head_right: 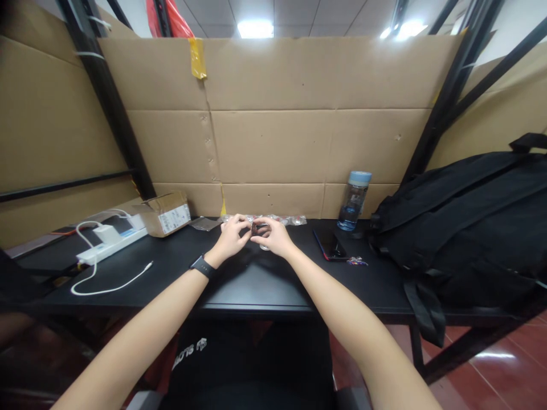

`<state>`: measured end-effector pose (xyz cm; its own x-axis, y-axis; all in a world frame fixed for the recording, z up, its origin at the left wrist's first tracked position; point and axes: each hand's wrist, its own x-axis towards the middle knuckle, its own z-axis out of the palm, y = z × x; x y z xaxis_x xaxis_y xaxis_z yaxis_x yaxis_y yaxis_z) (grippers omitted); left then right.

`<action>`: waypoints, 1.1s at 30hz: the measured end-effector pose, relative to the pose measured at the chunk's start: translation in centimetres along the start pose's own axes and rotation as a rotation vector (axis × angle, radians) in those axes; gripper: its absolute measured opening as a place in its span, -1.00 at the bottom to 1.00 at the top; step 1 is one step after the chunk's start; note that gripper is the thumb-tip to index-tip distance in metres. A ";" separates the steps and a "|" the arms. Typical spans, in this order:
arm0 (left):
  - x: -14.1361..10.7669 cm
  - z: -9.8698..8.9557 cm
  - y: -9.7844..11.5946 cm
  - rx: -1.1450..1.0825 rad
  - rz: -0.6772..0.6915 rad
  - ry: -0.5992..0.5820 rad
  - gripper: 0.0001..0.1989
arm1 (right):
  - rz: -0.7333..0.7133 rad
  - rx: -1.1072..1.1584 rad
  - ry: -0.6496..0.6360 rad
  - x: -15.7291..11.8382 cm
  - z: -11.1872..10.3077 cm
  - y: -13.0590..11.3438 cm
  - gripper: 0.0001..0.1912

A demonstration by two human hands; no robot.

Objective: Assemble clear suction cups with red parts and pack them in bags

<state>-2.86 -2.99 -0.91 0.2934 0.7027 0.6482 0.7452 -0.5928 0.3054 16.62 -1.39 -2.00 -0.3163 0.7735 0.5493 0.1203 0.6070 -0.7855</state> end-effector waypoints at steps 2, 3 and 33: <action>0.0 0.0 0.0 0.005 0.003 0.005 -0.88 | 0.004 -0.009 -0.007 0.0 0.0 -0.1 -0.41; 0.0 0.0 0.0 0.006 0.005 0.010 -0.89 | 0.008 -0.010 -0.008 0.1 0.0 -0.1 -0.41; 0.0 0.0 0.1 0.088 0.107 0.091 -0.87 | 0.247 0.208 0.005 0.0 0.3 -0.3 -0.54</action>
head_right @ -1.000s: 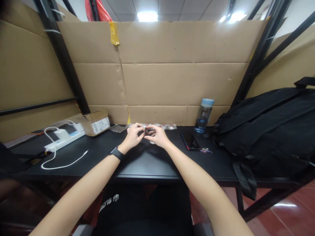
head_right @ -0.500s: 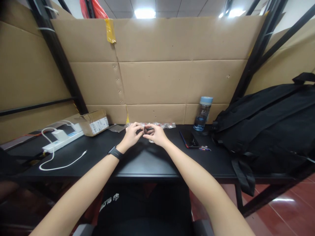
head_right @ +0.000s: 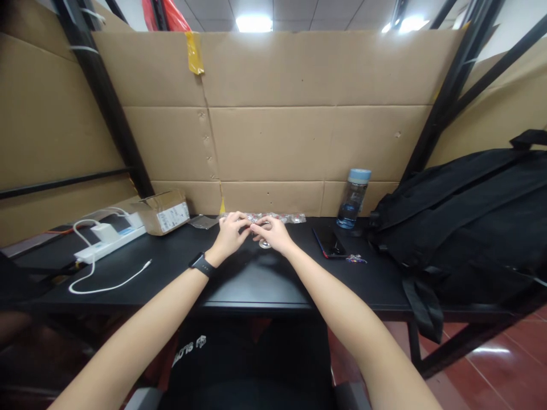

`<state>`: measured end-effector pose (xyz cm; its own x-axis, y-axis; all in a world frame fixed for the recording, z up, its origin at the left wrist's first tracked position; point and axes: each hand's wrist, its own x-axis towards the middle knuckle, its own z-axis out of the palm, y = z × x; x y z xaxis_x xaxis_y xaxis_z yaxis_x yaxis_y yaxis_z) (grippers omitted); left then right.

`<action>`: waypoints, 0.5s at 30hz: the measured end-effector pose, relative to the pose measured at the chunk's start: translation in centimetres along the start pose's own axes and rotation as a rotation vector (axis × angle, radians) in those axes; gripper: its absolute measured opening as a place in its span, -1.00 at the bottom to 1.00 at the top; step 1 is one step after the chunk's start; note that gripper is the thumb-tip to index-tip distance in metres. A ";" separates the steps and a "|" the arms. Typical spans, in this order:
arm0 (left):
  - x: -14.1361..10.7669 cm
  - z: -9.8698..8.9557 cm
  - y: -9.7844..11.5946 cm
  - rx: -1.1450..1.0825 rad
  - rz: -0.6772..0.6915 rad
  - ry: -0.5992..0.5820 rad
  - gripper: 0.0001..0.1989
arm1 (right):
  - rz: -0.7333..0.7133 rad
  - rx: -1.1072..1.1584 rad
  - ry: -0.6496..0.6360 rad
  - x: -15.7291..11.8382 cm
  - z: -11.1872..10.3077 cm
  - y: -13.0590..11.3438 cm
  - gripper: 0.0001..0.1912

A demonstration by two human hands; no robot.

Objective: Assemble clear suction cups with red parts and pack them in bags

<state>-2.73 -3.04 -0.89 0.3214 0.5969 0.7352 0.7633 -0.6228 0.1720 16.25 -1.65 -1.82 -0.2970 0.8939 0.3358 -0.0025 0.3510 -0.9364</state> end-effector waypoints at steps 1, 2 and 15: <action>0.0 0.0 0.0 0.000 -0.009 0.005 -0.87 | 0.016 0.029 -0.003 0.0 0.0 -0.1 -0.54; 0.1 -0.1 0.1 -0.004 -0.019 0.010 -0.88 | 0.033 0.050 -0.014 0.0 0.0 -0.2 -0.54; 0.0 0.0 -0.3 -0.005 0.004 -0.003 -0.91 | -0.083 -0.349 -0.083 0.1 -0.8 0.3 -0.74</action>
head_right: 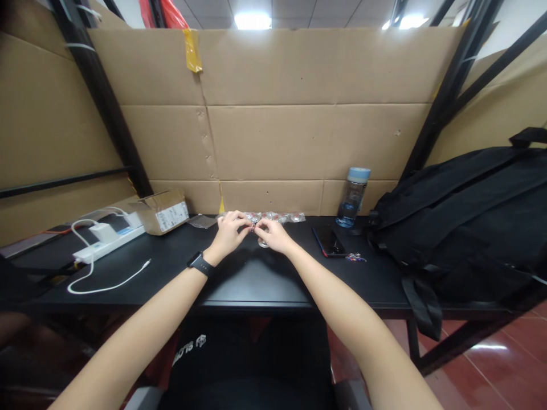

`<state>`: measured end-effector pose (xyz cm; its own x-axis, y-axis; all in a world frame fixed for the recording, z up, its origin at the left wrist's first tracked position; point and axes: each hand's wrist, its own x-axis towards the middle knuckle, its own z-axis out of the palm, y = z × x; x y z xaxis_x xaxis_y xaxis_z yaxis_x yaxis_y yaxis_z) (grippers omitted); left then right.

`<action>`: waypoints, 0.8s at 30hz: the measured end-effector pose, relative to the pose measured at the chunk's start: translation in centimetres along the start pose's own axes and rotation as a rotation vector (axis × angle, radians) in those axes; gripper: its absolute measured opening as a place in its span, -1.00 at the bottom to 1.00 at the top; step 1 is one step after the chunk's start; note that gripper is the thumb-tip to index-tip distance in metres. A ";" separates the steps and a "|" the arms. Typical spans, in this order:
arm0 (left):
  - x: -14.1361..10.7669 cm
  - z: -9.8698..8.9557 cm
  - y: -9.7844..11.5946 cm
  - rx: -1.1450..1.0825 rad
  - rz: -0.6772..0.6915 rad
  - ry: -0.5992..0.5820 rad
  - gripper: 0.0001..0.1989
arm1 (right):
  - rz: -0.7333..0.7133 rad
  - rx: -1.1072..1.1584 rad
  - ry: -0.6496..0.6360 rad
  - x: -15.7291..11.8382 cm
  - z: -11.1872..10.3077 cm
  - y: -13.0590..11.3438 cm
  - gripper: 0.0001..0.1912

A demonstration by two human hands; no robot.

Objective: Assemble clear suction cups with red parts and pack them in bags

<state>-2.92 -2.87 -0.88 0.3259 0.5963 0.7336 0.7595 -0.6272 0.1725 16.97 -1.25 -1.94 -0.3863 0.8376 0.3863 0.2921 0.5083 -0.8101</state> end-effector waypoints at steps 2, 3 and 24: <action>0.0 0.0 -0.1 -0.004 0.007 -0.006 -0.91 | -0.036 -0.060 0.013 0.0 -0.1 0.0 -0.78; 0.0 0.0 -0.1 -0.007 0.009 -0.014 -0.91 | -0.062 -0.096 0.023 0.0 -0.1 -0.1 -0.80; -0.4 0.1 0.8 -0.052 -0.038 -0.145 -0.71 | -0.197 -0.188 0.175 0.5 -2.5 -0.9 -0.83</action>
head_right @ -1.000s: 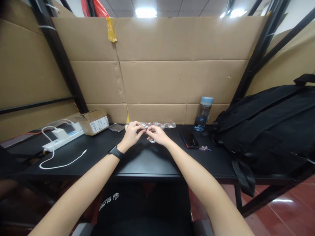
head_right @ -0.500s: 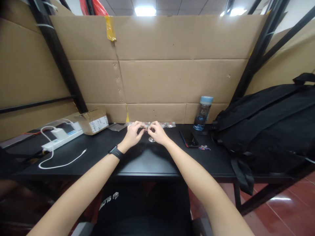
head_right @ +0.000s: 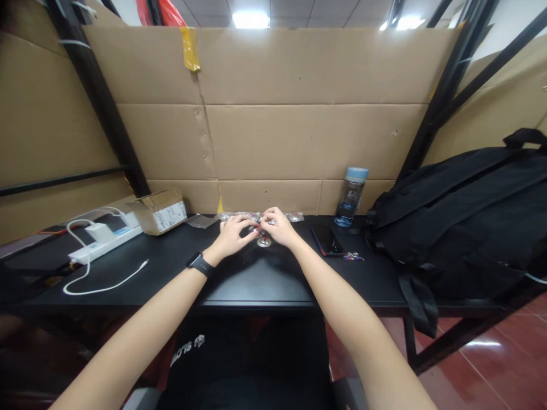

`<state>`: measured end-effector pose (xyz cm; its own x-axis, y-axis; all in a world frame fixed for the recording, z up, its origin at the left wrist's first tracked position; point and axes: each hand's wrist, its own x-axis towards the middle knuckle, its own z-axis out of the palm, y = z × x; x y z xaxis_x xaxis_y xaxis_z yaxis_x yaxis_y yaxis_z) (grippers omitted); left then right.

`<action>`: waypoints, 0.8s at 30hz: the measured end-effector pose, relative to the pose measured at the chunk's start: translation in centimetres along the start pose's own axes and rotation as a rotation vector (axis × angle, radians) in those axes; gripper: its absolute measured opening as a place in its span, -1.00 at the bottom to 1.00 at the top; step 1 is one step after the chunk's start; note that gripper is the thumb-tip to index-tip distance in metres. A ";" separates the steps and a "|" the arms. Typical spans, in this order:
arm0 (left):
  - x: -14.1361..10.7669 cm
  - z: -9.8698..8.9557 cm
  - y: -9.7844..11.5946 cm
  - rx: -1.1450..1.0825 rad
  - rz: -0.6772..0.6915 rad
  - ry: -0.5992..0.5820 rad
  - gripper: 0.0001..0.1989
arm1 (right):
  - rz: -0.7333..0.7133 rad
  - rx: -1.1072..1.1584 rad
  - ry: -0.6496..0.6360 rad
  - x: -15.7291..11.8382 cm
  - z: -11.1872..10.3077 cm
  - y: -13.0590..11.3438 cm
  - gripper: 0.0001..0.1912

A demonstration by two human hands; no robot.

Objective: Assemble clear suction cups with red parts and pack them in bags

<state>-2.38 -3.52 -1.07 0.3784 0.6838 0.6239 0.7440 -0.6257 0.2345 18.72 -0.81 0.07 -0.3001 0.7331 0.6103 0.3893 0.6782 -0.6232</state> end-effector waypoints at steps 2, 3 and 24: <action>-0.1 0.3 -0.2 0.003 0.009 -0.051 -0.67 | 0.024 -0.052 -0.002 0.1 -0.7 0.2 -0.84; -0.1 0.4 -0.3 0.002 0.006 -0.076 -0.65 | 0.038 -0.086 -0.003 0.1 -1.1 0.3 -0.85; 0.0 1.5 0.7 0.333 0.306 -0.197 -0.78 | 0.219 -0.420 -0.483 -0.8 -5.4 4.1 -0.76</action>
<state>-1.05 -3.40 -2.05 0.6802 0.5651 0.4669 0.7057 -0.6770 -0.2088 25.26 1.10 -0.29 -0.4933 0.8580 0.1433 0.7617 0.5056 -0.4051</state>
